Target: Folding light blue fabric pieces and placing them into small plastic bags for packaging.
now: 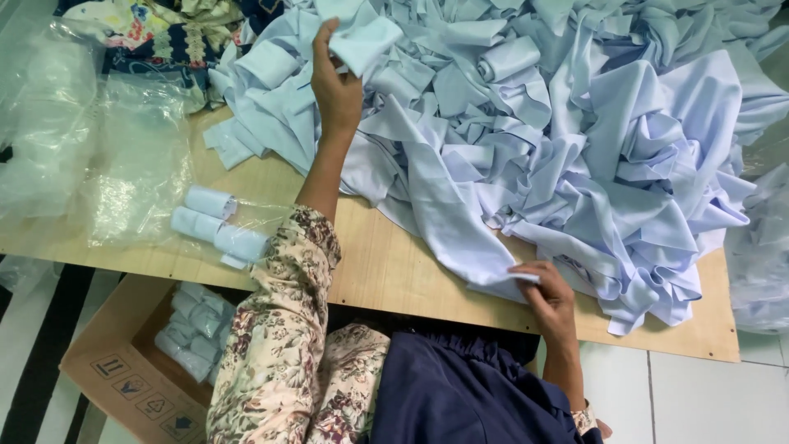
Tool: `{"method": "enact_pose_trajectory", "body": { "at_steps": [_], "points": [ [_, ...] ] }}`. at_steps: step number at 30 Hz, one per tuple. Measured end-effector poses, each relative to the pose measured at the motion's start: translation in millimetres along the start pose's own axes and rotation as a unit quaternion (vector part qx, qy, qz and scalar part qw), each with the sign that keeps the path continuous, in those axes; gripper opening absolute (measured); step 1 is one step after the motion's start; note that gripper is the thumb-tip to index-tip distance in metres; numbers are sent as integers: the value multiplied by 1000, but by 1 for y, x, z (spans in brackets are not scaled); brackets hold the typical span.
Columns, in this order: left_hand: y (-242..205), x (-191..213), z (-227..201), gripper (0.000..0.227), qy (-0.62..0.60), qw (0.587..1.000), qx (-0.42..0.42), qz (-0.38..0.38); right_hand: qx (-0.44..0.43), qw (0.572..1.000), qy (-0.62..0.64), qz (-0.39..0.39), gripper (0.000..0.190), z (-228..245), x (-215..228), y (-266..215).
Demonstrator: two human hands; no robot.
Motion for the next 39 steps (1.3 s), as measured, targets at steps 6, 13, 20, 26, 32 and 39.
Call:
{"method": "enact_pose_trajectory", "body": {
  "at_steps": [6,13,20,26,32,39],
  "points": [
    [-30,-42,-34,92,259,956,4,137,15,995,73,59,28,16,-4,-2],
    [-97,-38,-1,58,256,925,37,277,49,989,-141,-11,50,10,-15,5],
    [-94,63,-69,44,89,976,69,188,34,959,-275,52,49,-9,-35,-4],
    [-152,154,-96,45,145,913,299,237,2,964,-267,21,55,1,-14,-7],
    [-215,203,-96,39,189,824,468,256,17,972,-231,50,48,35,-12,9],
    [-199,177,-98,27,155,933,237,223,9,974,-226,17,19,40,-10,25]
  ]
}}
Point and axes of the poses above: each hand's wrist, its own y-axis towards the middle knuckle, its own x-axis out of the back of the hand, z = x × y, the point moved 4 cm from there along y, towards the middle knuckle, and after that the axes turned 5 degrees about x, right-handed, at the moved point
